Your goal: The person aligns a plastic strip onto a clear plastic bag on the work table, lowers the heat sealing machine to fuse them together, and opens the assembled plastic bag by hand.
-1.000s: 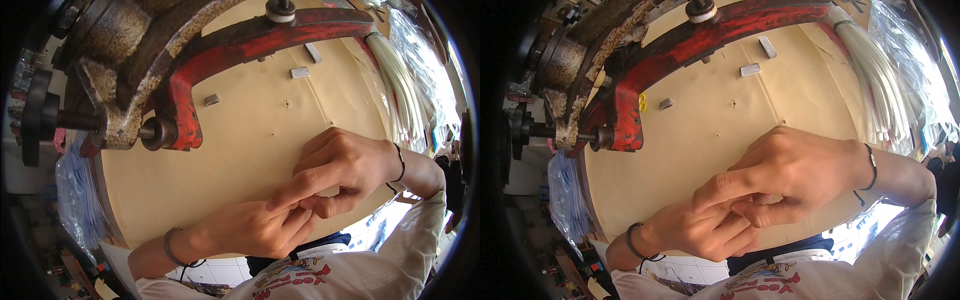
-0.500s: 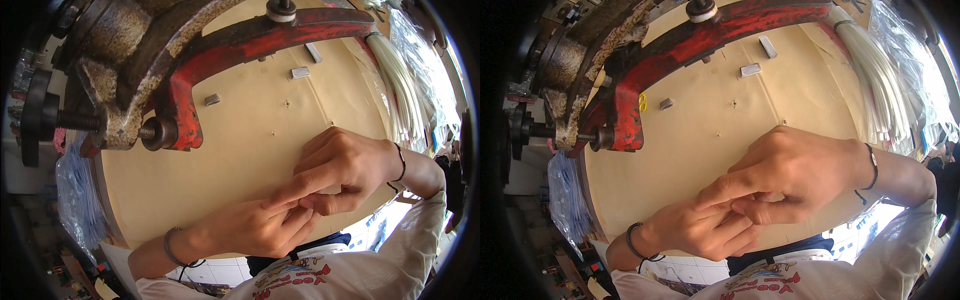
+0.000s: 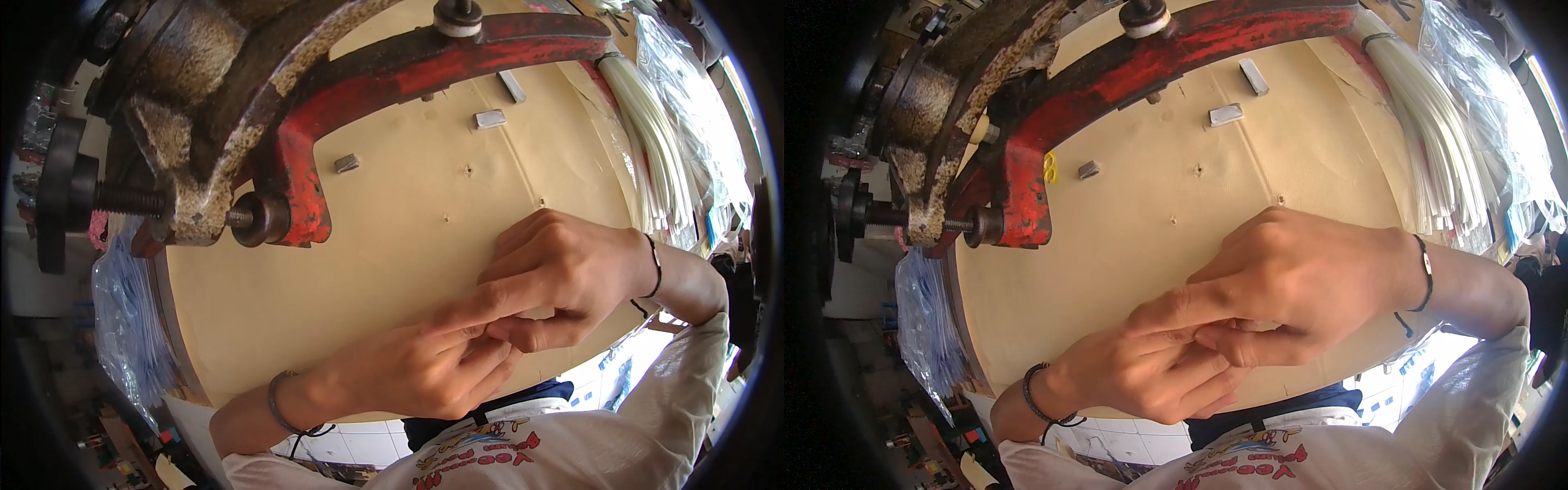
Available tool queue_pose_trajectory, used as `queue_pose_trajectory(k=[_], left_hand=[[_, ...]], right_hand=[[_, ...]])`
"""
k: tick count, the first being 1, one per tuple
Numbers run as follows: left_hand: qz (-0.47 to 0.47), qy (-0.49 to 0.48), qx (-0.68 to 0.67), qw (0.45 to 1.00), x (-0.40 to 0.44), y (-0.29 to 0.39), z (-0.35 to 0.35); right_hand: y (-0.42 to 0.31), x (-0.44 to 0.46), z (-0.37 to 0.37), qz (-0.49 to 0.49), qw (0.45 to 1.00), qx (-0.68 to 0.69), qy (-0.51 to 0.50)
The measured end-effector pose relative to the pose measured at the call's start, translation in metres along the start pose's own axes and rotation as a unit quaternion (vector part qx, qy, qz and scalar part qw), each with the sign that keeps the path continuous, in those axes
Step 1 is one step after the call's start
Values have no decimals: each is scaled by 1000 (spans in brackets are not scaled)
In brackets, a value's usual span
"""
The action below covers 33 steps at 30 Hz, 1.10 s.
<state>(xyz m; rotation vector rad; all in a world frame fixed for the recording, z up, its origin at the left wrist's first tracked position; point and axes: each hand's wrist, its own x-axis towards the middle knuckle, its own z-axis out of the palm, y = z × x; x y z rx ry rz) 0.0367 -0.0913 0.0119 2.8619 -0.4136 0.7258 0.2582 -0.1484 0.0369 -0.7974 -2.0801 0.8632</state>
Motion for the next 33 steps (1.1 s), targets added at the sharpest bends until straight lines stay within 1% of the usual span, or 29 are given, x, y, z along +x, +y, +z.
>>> queue_pose_trajectory(k=[2,5,6,8,11,15,17,18,26,33], left_hand=[[7,6,-5,1000,1,-2,0],[31,-45,14,998,6,-5,-10],[30,-42,31,998,6,-5,-11],[30,-37,67,997,8,-5,-13],[55,-67,97,992,5,-1,-13],[62,-58,121,989,7,-1,-14],[61,-44,128,989,10,-2,-13],[65,-40,125,989,11,-2,-13],[73,-25,105,991,17,-4,-12],[57,-29,77,995,16,-1,-11]], right_hand=[[2,-2,1,11,1000,0,-7],[1,-4,3,37,999,2,8],[-1,-4,4,47,999,3,16],[-2,-2,8,38,999,7,38],[-1,0,11,16,998,5,60],[0,0,12,6,998,25,60],[-2,-2,11,25,998,31,50],[-3,-2,11,36,998,34,46],[0,-4,12,27,998,17,49],[4,-6,14,24,997,36,60]])
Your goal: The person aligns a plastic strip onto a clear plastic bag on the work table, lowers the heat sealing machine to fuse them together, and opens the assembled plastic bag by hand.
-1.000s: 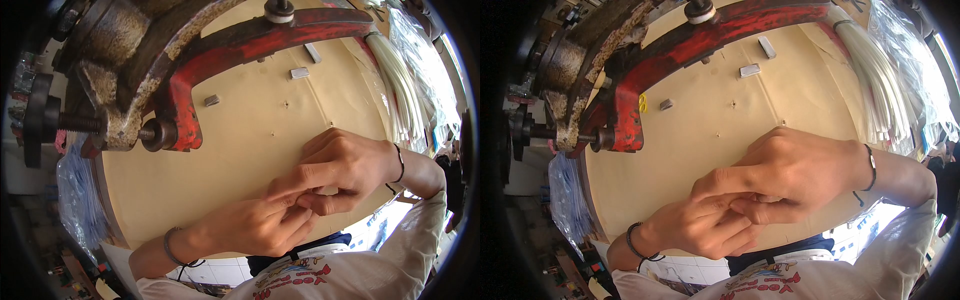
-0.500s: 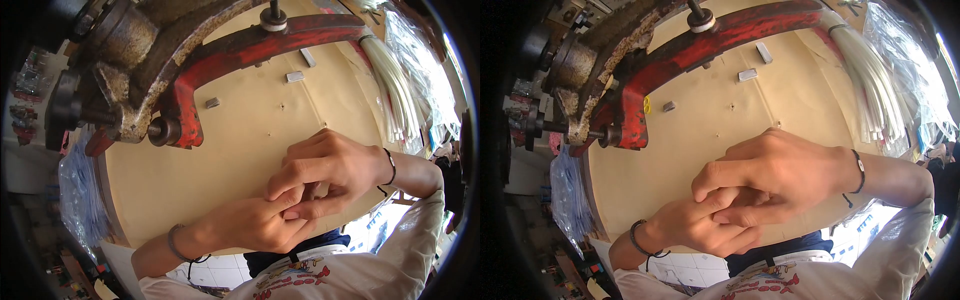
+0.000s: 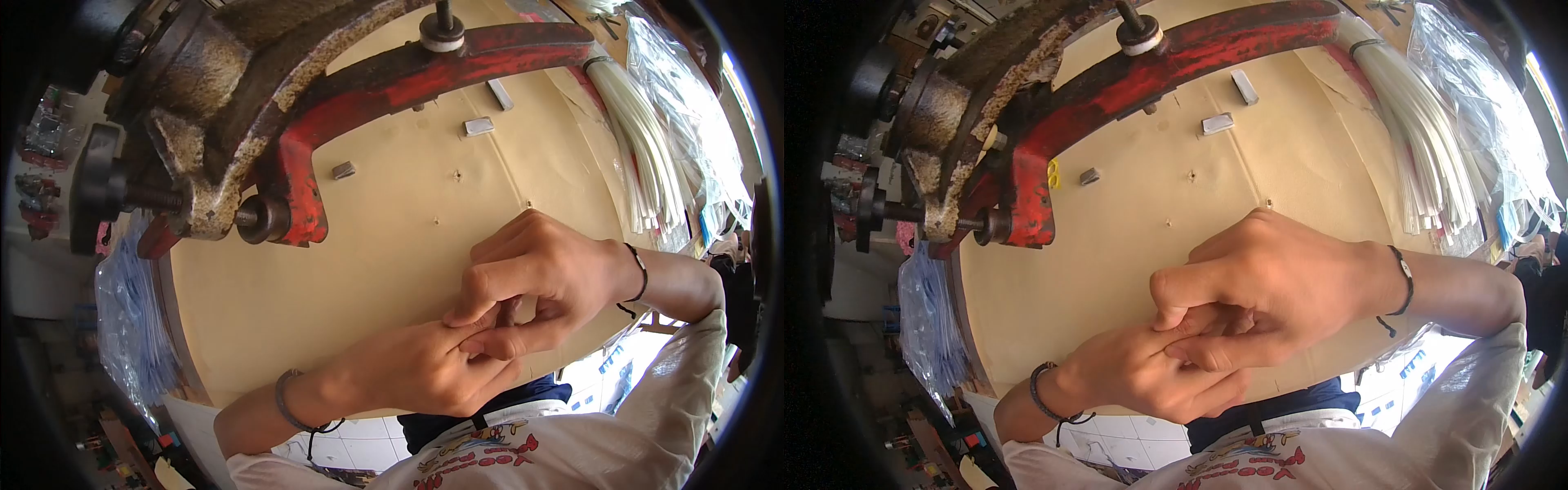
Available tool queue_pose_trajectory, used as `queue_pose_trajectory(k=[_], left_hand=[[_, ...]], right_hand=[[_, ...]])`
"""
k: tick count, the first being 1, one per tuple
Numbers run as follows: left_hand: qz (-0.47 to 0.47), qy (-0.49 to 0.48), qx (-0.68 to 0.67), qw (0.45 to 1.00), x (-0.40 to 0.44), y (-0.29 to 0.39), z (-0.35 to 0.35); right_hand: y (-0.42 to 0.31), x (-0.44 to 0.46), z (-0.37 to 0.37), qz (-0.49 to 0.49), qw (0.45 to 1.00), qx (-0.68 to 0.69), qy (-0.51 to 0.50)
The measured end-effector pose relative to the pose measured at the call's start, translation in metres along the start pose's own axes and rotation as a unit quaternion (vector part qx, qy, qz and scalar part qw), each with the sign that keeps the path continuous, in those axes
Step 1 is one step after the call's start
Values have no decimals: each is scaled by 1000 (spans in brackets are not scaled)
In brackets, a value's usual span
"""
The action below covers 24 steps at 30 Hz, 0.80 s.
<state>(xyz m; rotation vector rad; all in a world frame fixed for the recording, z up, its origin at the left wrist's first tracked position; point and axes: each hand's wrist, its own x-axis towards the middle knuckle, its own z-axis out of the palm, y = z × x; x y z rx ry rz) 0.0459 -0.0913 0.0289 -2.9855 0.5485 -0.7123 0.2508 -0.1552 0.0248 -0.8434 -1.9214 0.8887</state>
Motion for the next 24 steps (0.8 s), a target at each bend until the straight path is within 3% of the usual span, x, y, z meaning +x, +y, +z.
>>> queue_pose_trajectory(k=[9,21,24], left_hand=[[3,-4,11,1000,0,0,-1],[29,-16,-8,999,1,-2,-3],[12,-4,-15,1000,3,-2,-3]], right_hand=[[-12,3,-4,68,991,119,-6],[-18,4,-2,112,989,92,-13],[-15,3,-4,87,993,75,-22]])
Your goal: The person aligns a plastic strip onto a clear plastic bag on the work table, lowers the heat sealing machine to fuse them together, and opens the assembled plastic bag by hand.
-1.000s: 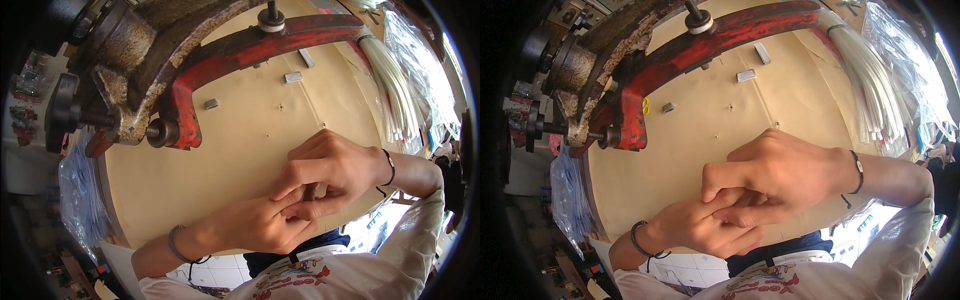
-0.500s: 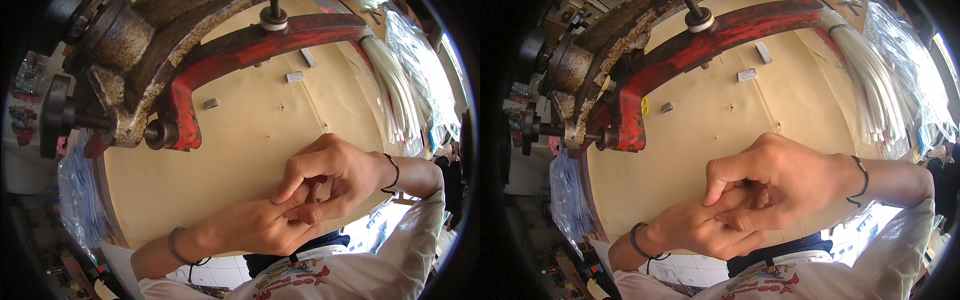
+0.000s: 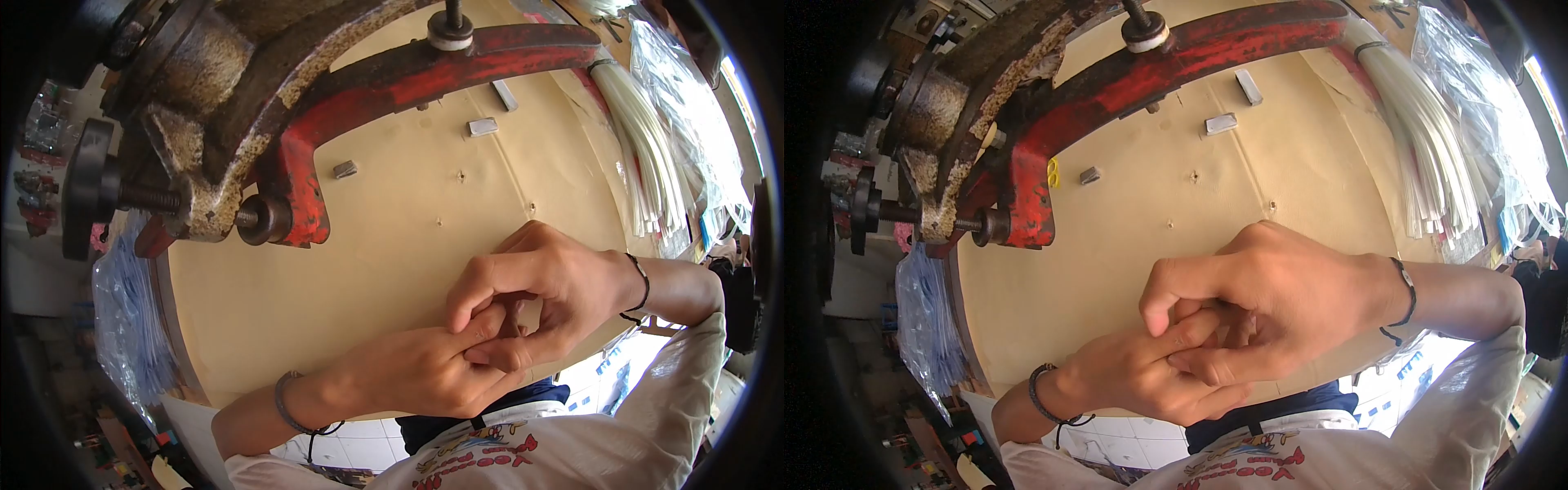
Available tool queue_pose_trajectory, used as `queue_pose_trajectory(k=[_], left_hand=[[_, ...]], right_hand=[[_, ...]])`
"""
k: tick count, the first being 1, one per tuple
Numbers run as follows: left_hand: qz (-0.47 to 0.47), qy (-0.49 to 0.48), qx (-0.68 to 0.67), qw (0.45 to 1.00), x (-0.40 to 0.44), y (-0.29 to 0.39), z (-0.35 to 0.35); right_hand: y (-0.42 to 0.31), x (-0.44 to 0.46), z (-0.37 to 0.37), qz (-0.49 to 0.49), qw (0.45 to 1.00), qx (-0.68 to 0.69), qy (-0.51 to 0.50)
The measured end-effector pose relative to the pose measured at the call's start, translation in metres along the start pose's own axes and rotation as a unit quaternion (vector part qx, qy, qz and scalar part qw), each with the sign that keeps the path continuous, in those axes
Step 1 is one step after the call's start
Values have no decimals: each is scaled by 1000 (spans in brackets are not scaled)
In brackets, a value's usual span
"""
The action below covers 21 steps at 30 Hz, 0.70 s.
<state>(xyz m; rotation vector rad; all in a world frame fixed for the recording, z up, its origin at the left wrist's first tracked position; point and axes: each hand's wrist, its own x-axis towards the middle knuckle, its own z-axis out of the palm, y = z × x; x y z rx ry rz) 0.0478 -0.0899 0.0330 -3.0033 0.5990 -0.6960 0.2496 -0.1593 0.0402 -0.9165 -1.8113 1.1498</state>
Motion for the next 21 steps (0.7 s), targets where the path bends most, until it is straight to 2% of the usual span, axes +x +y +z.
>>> queue_pose_trajectory(k=[8,12,17,21], left_hand=[[-2,-4,26,1000,3,-2,-4],[-24,3,-22,999,-3,5,4],[-31,-16,-43,998,-7,8,5],[-41,15,-40,998,-4,5,5]], right_hand=[[5,0,4,-22,999,16,22],[1,0,0,6,1000,7,2],[5,-1,0,-8,1000,12,9],[3,-1,0,6,1000,-2,9]])
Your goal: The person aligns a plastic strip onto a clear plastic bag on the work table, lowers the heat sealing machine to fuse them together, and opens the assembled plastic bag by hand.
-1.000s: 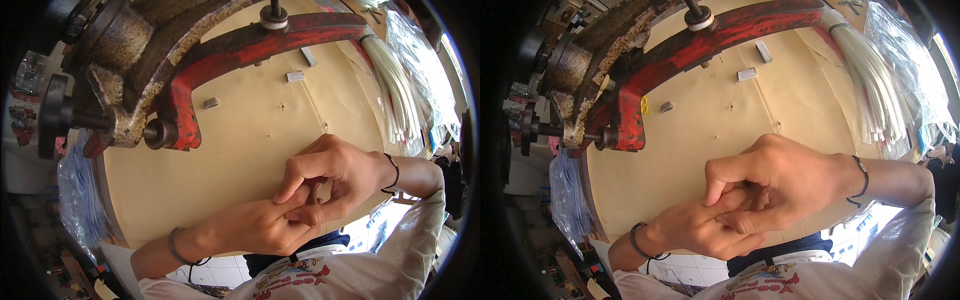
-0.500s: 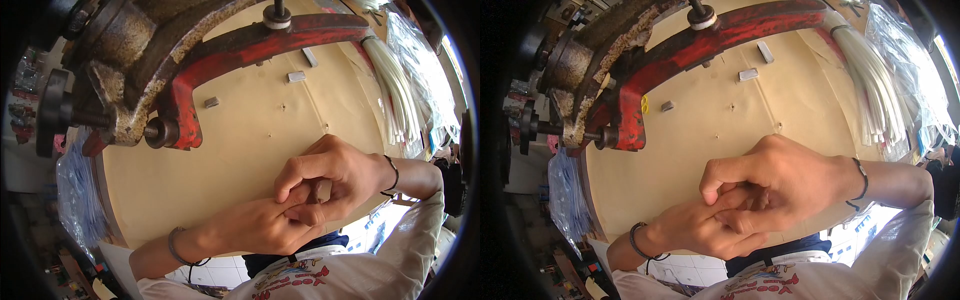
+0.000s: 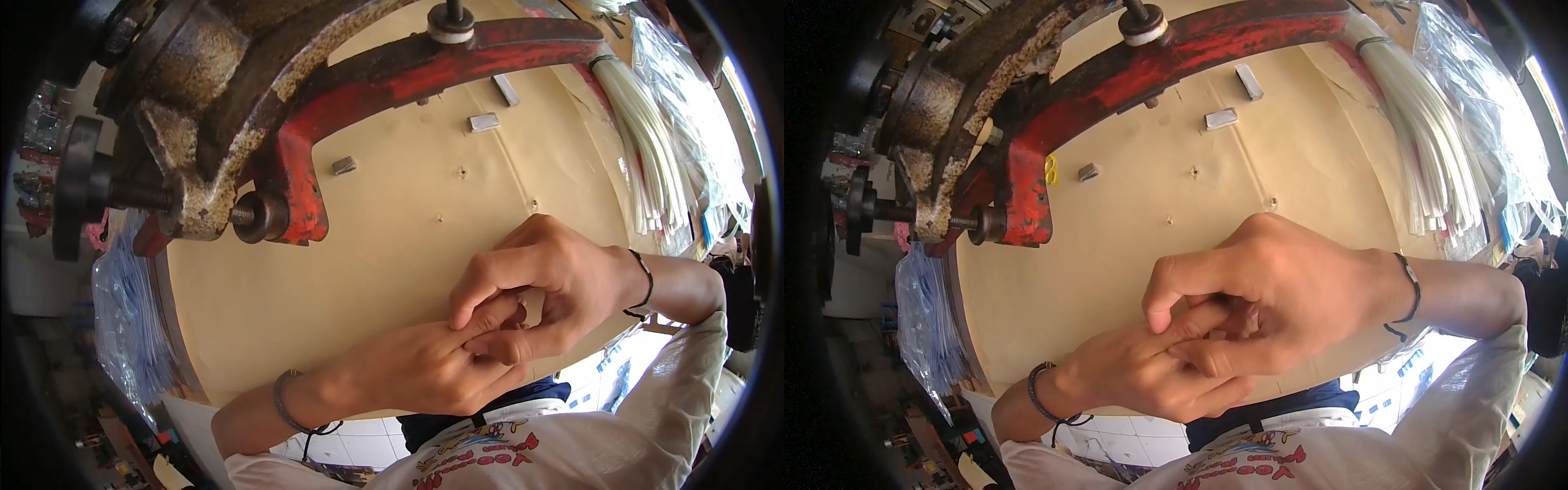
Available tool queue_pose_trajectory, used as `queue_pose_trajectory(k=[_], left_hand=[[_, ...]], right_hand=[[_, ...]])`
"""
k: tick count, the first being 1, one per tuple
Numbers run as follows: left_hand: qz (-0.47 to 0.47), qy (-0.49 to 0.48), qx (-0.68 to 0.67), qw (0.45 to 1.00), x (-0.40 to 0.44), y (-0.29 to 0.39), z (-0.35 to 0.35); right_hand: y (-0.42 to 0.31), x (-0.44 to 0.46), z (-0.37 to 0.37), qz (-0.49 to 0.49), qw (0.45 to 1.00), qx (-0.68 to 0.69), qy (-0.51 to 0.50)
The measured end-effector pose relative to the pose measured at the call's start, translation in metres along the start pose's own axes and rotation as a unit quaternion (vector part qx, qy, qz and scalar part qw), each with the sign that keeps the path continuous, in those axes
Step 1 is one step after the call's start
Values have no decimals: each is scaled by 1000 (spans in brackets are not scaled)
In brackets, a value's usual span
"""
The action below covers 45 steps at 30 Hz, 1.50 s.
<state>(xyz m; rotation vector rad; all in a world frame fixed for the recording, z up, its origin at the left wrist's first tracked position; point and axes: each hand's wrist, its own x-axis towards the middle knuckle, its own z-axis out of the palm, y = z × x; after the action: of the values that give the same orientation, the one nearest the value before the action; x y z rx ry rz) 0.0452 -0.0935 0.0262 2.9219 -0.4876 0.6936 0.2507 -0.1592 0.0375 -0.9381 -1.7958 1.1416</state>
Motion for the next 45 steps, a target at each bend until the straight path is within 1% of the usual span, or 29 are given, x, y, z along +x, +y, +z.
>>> queue_pose_trajectory(k=[2,5,9,11,14,17,21,30,33,41,45], left_hand=[[1,5,4,1000,1,-1,0],[5,-14,5,1000,3,-4,-6],[-11,-8,-13,1000,0,0,-3],[-7,1,-1,1000,0,0,-1],[-33,2,-18,999,0,2,0],[-11,-12,15,1000,2,-2,-2],[-14,-7,11,1000,2,-2,-1],[-25,-1,-2,1000,4,-1,-3],[-26,2,-4,1000,3,-1,-2],[-39,-14,-9,999,2,3,0],[-45,-4,-21,999,-1,5,4]], right_hand=[[1,0,1,-9,1000,-8,7],[1,1,2,-25,999,-14,17],[3,2,4,-33,999,-9,23],[2,1,2,-23,1000,-12,13],[1,2,2,-19,999,-21,14],[3,1,3,-13,999,-26,16],[2,0,2,-3,1000,-28,8],[6,-1,4,-16,1000,-13,6],[2,-1,1,8,1000,-4,-3],[3,-1,1,10,1000,-3,0],[2,-2,0,24,1000,-8,-3]])
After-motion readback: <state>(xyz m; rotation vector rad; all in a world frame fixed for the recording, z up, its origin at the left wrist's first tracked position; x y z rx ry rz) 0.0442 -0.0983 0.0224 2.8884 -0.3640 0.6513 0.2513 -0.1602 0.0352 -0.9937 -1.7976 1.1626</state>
